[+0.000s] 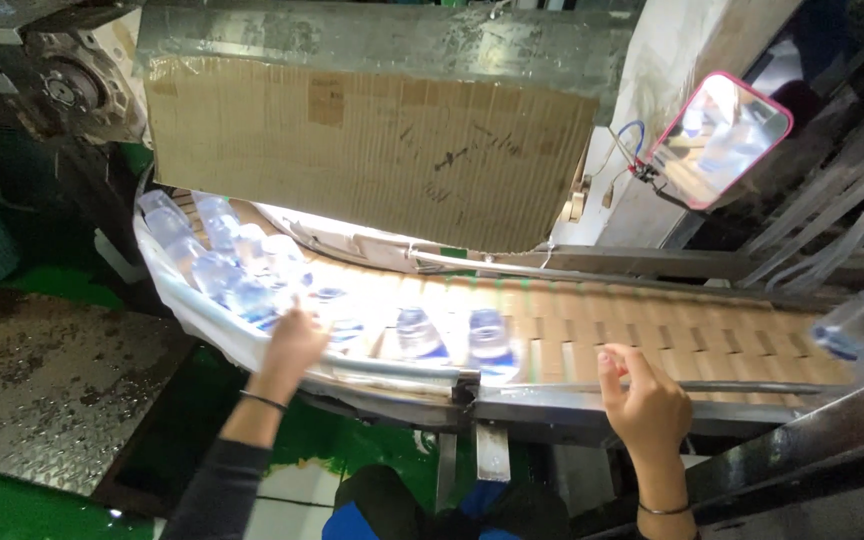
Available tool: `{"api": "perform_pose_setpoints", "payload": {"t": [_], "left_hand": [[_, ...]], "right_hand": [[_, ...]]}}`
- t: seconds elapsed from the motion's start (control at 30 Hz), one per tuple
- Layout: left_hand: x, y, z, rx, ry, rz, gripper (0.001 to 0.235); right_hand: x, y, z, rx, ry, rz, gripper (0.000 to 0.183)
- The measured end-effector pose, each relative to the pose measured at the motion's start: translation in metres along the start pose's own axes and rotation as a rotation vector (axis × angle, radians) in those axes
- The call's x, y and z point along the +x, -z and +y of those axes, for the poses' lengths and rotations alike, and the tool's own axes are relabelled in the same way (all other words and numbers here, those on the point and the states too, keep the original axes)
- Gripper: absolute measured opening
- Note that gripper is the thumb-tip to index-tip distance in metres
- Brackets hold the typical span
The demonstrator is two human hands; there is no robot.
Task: Arranging and placing plastic water cups onto a moving conveyor belt in a production line to ensure every slot is filled.
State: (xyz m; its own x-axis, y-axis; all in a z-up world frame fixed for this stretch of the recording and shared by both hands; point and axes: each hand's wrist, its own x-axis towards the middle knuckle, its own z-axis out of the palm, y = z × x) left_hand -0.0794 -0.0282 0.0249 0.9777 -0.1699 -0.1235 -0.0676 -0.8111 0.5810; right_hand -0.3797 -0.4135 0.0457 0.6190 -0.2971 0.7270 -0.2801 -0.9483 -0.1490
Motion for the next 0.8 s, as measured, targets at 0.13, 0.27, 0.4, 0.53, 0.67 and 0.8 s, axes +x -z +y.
{"api": "perform_pose_setpoints", "payload": {"t": [0.13,0.27,0.4,0.53,0.67,0.8], "left_hand": [[-0.1,-0.012,0.068,-0.322,-0.457,-0.292,0.045],[-0.151,-0.043,0.074,-0.149,-0.976,0.077,0.041],[-0.133,-0.066,0.035,-0.171,-0.858,0.535,0.04],[-0.128,-0.064,0.017,-0.077,-0.727,0.635,0.047],[-0.124,-0.071,0.009,-0.06,-0.766,0.642,0.045],[-0.113,-0.084,0.006,-0.068,-0.778,0.724,0.044]], "right_hand": [[-0.001,-0.001,-0.001,0.006,-0.011,0.02,0.027],[-0.001,0.003,0.001,0.066,0.026,0.083,0.028],[-0.006,-0.003,-0.007,0.312,0.175,0.037,0.026],[0.047,0.024,-0.058,0.453,-0.003,-0.372,0.047],[0.06,0.02,-0.049,0.126,-0.2,-0.473,0.072],[0.035,0.027,-0.004,0.07,-0.163,0.24,0.06]]}}
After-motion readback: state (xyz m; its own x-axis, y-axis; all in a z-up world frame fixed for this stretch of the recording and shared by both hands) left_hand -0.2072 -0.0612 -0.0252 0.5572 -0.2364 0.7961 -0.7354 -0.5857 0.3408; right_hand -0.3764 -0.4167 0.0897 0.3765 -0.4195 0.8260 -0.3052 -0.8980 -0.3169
